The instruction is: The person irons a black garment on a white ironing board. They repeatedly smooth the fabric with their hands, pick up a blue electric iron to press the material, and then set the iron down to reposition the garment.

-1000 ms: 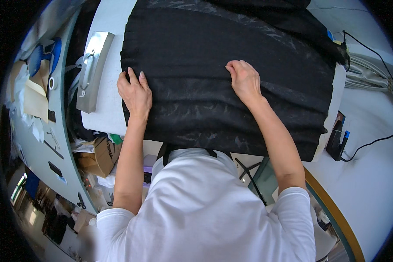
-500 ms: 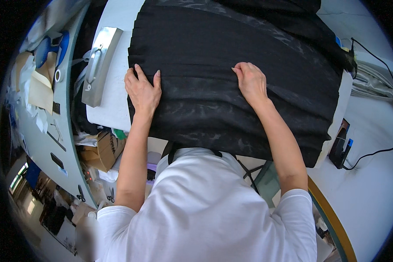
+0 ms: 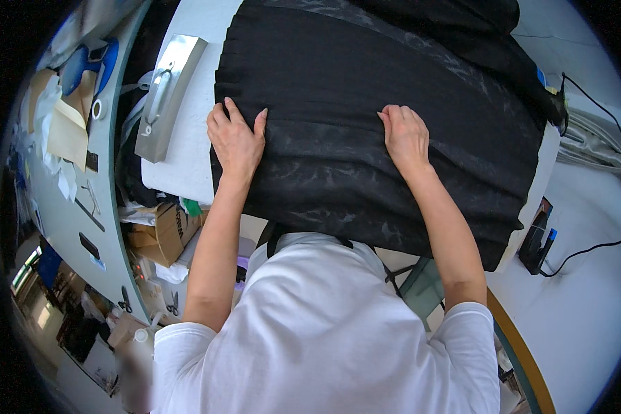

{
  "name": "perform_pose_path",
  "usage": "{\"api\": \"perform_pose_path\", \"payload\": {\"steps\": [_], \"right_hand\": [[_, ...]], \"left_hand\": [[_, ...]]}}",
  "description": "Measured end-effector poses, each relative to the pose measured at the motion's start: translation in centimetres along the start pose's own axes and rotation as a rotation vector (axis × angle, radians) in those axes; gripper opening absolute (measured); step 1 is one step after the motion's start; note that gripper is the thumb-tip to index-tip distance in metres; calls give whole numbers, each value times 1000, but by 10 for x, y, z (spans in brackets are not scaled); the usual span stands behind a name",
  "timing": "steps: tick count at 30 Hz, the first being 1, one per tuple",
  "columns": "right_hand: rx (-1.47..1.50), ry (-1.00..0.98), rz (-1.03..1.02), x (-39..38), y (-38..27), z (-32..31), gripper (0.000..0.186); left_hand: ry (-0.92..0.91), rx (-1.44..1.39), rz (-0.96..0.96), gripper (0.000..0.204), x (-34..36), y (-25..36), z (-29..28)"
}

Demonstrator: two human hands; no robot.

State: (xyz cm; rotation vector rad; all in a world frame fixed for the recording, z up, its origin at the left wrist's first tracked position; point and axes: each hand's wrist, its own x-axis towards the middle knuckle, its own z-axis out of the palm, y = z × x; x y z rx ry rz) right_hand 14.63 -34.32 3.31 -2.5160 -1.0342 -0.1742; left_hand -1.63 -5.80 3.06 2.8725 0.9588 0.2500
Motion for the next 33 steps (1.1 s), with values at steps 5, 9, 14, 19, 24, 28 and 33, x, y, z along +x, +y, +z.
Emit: {"api": "perform_pose_path", "payload": {"steps": [5, 9, 14, 19, 24, 28, 33], "right_hand": [[-76, -37, 41, 0, -10, -4, 8], [-39, 113, -28, 17, -69, -9, 14], [312, -126, -236, 24, -168, 36, 44], [183, -295, -214, 28, -157, 59, 68], [123, -334, -212, 26, -158, 60, 75], [113, -336, -209, 28, -159, 59, 75], [112, -337, -217, 30, -158, 57, 75]], "left_hand": [[-1, 13, 7, 79, 1, 1, -3], [9, 4, 6, 78, 2, 2, -6], [22, -12, 24, 80, 3, 0, -5], [58, -61, 22, 81, 3, -2, -5], [36, -109, 7, 80, 1, -7, -4], [24, -195, -49, 77, 2, -10, -7], [48, -359, -95, 65, 5, -23, -2]]}}
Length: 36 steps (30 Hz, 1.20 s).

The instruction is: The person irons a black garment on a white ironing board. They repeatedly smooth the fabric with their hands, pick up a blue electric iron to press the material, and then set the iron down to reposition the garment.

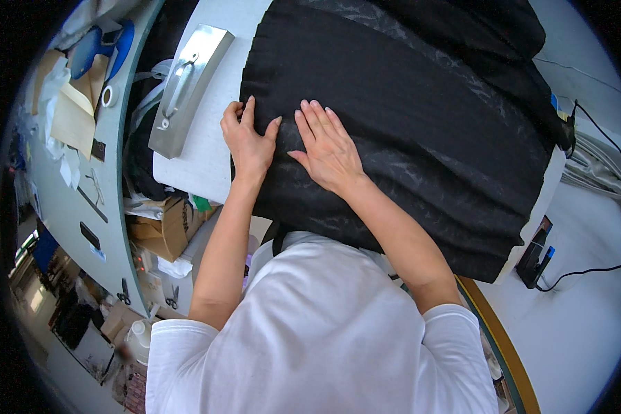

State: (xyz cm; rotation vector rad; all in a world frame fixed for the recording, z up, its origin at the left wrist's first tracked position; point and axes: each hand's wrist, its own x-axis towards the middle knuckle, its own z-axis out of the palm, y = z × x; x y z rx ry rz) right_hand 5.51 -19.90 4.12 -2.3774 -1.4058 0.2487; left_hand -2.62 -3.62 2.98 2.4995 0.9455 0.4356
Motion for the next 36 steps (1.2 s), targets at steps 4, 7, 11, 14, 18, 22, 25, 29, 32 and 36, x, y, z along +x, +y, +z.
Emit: {"api": "perform_pose_path", "payload": {"steps": [4, 7, 11, 14, 18, 22, 25, 29, 32, 36], "right_hand": [[-11, -3, -3, 0, 0, 0, 75], [-16, -10, 1, -1, 0, 0, 75], [-23, -36, 11, -1, 0, -1, 75], [-28, -39, 10, -1, 0, 0, 74], [-29, -43, 16, -1, 0, 0, 74], [-33, -51, 17, -1, -1, 0, 74], [-28, -64, 8, 0, -2, -1, 74], [-53, -64, 1, 1, -2, -2, 74], [-55, -68, -1, 2, -3, -2, 74], [-74, -78, -3, 2, -3, -2, 74]], "left_hand": [[16, -119, -12, 49, 7, -10, -3], [11, -165, -38, 40, 14, -25, -5], [13, -164, 8, 31, 19, -29, -11], [27, -200, 27, 29, 24, -48, -9], [26, -235, 68, 27, 26, -51, -10], [49, -267, 97, 28, 28, -56, -8], [52, -323, 45, 25, 27, -51, -8], [87, -339, 41, 19, 29, -48, -7], [158, -144, 177, 11, 24, -46, -7], [165, 52, 310, 7, 22, -33, -10]]}}
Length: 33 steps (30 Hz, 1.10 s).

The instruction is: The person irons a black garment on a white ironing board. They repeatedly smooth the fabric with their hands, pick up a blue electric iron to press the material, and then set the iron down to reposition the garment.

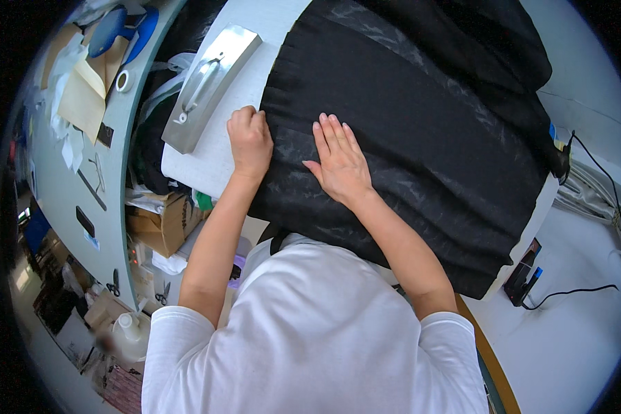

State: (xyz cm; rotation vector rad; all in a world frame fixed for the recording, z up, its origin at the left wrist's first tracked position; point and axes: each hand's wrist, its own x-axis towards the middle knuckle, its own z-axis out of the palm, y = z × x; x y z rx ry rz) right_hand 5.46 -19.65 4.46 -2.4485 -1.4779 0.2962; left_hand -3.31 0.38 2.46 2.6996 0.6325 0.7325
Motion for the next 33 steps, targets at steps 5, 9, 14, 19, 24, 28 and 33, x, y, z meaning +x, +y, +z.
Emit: {"api": "perform_pose_path", "payload": {"steps": [5, 9, 14, 19, 24, 28, 33], "right_hand": [[4, -5, -2, 0, 0, 2, 76], [19, -5, -9, -1, 1, 4, 77], [14, -16, -11, 1, 0, 4, 78], [9, -30, -8, 0, -1, 2, 78], [3, -49, -16, 4, -1, -1, 76], [39, -59, -30, 6, -3, -16, 70], [288, 205, -369, 120, -23, -59, 52]], "left_hand": [[-37, 29, -7, 17, -12, 14, 13], [-91, 58, -57, 38, -21, 25, 10], [-133, 108, -90, 53, -26, 38, 0], [-124, 43, -180, 61, -30, 42, 3], [-93, 41, -201, 67, -33, 41, 8], [-79, -2, -224, 69, -37, 40, 9], [-104, -65, -246, 73, -34, 41, 3]]}}
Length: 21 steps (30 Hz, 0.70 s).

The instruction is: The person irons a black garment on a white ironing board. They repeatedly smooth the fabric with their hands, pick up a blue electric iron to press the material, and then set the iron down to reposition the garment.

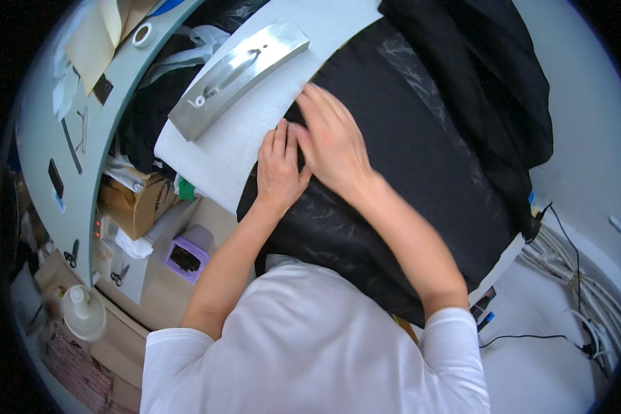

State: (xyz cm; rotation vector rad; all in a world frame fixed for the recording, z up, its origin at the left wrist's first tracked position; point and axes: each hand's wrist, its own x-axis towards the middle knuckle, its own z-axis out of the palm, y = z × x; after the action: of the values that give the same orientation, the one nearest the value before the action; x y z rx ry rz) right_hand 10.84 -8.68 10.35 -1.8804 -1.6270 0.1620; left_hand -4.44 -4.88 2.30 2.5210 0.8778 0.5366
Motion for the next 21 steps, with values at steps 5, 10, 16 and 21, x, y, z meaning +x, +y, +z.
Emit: {"api": "perform_pose_path", "payload": {"steps": [5, 10, 16, 21], "right_hand": [[-1, -218, -469, 147, 12, 72, 41], [-38, -620, -228, 183, -1, 84, 40], [90, -489, 110, 161, -9, 60, 39], [232, -299, 442, 99, -5, 22, 38]], "left_hand": [[-5, -50, -24, 72, 5, 1, -4], [9, -33, -21, 71, 4, 1, -1], [10, -67, -31, 69, 1, -2, 0], [11, -81, -14, 67, 0, -2, -1]]}}
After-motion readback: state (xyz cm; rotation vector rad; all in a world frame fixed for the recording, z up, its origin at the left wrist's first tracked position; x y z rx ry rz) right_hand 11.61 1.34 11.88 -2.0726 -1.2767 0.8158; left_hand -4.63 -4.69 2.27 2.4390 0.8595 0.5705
